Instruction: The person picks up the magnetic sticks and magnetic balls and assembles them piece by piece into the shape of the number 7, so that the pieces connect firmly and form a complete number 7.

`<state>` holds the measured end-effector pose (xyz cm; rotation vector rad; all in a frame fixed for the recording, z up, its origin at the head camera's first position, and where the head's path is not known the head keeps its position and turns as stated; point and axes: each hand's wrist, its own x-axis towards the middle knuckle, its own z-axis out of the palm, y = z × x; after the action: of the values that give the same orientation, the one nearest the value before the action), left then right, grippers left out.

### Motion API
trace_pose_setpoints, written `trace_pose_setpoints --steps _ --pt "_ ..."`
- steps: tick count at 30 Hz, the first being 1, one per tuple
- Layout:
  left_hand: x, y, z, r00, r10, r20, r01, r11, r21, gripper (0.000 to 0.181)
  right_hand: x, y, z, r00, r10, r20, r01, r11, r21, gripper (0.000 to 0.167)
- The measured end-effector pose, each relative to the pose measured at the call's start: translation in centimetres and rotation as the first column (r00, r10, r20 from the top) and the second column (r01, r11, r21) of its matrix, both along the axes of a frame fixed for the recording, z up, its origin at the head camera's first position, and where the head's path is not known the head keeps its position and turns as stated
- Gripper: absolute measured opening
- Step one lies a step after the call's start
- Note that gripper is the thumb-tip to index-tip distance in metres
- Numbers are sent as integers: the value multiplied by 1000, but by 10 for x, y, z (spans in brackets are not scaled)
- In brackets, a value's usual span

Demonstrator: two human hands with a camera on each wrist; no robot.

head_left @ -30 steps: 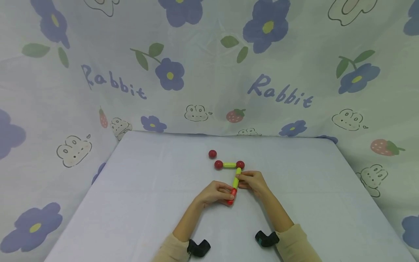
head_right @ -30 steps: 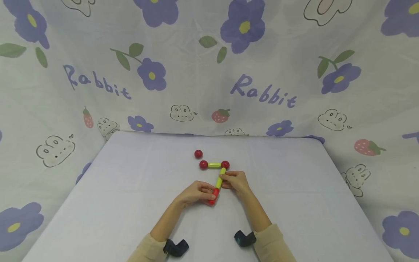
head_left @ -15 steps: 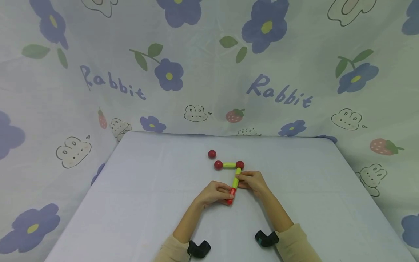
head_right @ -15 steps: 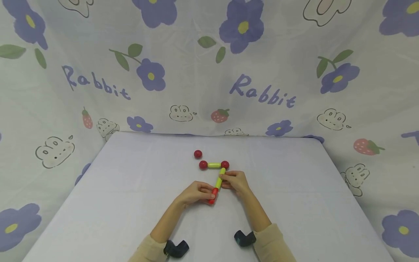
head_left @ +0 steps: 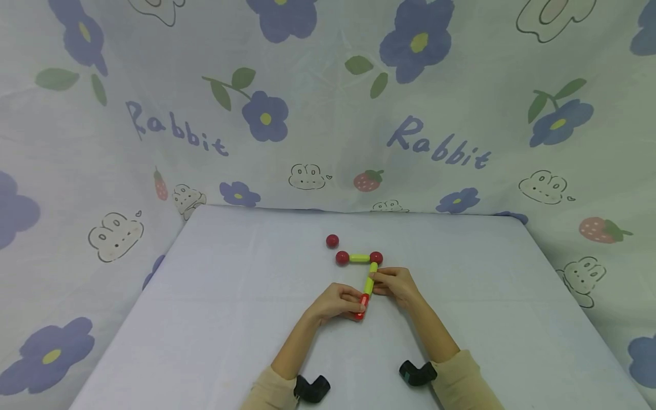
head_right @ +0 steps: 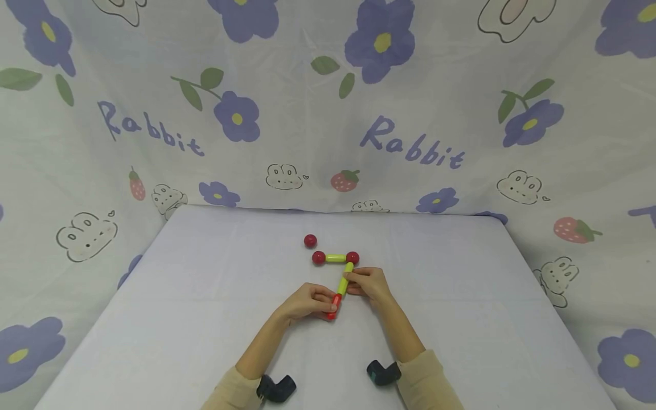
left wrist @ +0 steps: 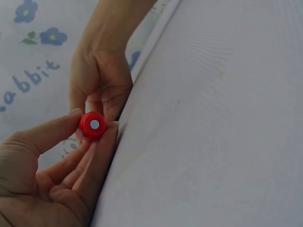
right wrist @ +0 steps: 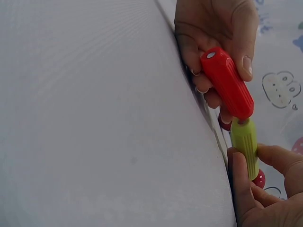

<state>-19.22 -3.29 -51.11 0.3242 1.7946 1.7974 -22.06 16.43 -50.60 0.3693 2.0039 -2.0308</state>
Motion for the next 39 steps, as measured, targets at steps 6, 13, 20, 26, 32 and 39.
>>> trace_pose_setpoints --steps 6,13,20,26,32,39 --pt "-1 -3 -1 1000 -17 -24 17 1000 -25 34 0 0 1 1000 8 2 -8 1000 -7 48" --pt "-1 -7 0 997 51 -59 -54 997 -49 37 0 1 1 1000 -6 21 5 1000 25 49" --pt "-1 -8 1 996 80 -37 -81 997 -9 36 0 0 2 1000 -5 25 5 999 33 49" --pt "0 -9 4 986 114 -123 -127 986 -108 31 0 1 3 1000 -5 24 4 999 32 49" --pt "0 -10 6 933 146 -328 -244 929 -278 25 0 1 2 1000 -2 21 2 1000 22 51" --pt "0 -10 5 850 162 -501 -367 865 -343 21 1 1 1 1000 3 0 -3 1000 12 48"
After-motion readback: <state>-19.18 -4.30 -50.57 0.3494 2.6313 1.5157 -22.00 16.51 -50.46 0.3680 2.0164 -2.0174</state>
